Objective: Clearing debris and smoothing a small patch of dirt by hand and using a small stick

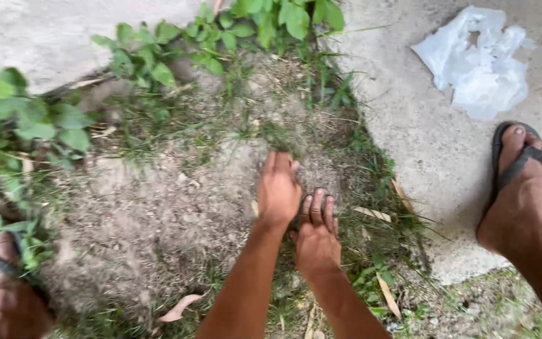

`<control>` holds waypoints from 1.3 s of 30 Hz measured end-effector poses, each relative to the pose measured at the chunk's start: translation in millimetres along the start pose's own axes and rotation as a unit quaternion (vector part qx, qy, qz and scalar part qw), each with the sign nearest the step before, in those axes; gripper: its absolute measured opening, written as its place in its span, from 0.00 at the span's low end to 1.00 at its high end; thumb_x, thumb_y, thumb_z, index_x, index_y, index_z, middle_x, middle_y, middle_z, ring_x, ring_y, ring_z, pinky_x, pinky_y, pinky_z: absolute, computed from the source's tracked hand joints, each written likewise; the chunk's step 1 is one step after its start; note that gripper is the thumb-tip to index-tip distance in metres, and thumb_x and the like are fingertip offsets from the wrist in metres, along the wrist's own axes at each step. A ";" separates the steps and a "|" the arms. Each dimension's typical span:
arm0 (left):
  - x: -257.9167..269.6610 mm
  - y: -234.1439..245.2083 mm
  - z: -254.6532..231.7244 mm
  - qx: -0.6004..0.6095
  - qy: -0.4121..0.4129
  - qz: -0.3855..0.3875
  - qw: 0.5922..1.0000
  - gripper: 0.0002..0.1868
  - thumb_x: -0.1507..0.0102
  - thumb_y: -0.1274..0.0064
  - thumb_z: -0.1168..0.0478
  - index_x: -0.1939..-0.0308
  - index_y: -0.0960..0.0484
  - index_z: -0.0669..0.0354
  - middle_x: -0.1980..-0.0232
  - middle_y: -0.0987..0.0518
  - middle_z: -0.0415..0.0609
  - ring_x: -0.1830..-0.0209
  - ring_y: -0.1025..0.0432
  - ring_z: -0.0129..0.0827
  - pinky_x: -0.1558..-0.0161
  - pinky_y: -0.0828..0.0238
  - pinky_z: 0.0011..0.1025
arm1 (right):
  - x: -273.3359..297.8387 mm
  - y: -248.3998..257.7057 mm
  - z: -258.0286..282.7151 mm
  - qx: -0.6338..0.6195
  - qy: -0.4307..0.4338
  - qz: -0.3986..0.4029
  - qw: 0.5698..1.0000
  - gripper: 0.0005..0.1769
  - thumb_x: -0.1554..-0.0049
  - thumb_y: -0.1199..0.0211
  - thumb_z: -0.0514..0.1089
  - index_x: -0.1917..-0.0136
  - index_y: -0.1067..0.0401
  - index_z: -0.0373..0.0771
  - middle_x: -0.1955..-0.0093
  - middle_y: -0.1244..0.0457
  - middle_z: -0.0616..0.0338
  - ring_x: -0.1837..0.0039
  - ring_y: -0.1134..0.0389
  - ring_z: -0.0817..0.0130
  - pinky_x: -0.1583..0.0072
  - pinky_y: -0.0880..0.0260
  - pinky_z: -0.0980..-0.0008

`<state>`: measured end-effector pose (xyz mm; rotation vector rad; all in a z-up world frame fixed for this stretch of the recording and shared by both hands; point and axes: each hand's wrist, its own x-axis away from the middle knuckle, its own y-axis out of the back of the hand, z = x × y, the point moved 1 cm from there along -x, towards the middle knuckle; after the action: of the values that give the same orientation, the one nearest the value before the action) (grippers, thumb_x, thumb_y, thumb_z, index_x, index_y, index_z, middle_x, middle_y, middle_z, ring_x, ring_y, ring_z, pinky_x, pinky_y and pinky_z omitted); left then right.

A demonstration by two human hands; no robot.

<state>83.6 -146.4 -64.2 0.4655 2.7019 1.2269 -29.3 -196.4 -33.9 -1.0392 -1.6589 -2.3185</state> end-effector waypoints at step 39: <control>70.1 159.9 31.3 -0.178 0.428 0.371 0.805 0.76 0.44 0.37 0.33 0.21 0.82 0.62 0.17 0.81 0.62 0.17 0.72 0.65 0.26 0.47 0.59 | -6.8 10.1 9.3 0.152 -0.043 0.128 0.979 0.48 0.33 0.56 0.60 0.18 0.77 0.32 0.16 0.82 0.35 0.16 0.80 0.40 0.19 0.72 0.60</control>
<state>60.8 -1.6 35.7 1.2380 2.8453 2.6506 -15.2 -194.3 -28.2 -1.2133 -1.7223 -1.8173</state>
